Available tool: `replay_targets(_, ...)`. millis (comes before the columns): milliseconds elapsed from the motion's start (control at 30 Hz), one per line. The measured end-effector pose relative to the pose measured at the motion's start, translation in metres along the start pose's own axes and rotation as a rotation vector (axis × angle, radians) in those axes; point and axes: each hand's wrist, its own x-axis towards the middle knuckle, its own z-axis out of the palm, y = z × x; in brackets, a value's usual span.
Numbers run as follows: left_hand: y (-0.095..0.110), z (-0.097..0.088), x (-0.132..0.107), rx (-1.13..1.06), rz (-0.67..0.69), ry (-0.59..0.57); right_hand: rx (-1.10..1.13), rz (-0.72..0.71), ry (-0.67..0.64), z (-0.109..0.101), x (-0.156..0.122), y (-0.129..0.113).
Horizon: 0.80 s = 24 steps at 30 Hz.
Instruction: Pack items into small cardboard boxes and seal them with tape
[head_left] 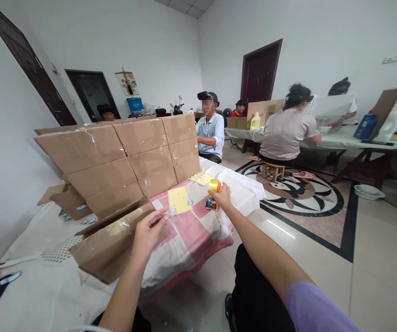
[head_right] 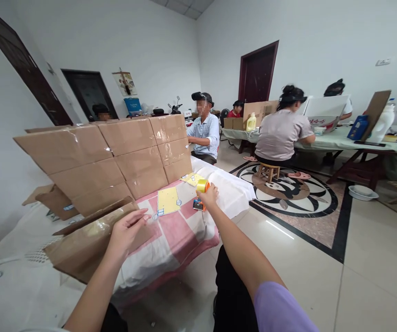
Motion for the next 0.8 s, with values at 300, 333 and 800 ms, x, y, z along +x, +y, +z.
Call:
replay_targets(300,-0.002,-0.012,0.002,-0.011,0.032,0.042,0.210,-0.416,-0.638,0.053,-0.138,-0.049)
replay_targets(333,-0.002,-0.012,0.001,-0.002,0.037,0.047,0.249,-0.370,-0.634,0.059,-0.151,-0.051)
replay_targets(800,0.020,-0.052,-0.010,0.020,0.110,0.378,0.518,-0.100,-0.731,0.065,-0.178,-0.065)
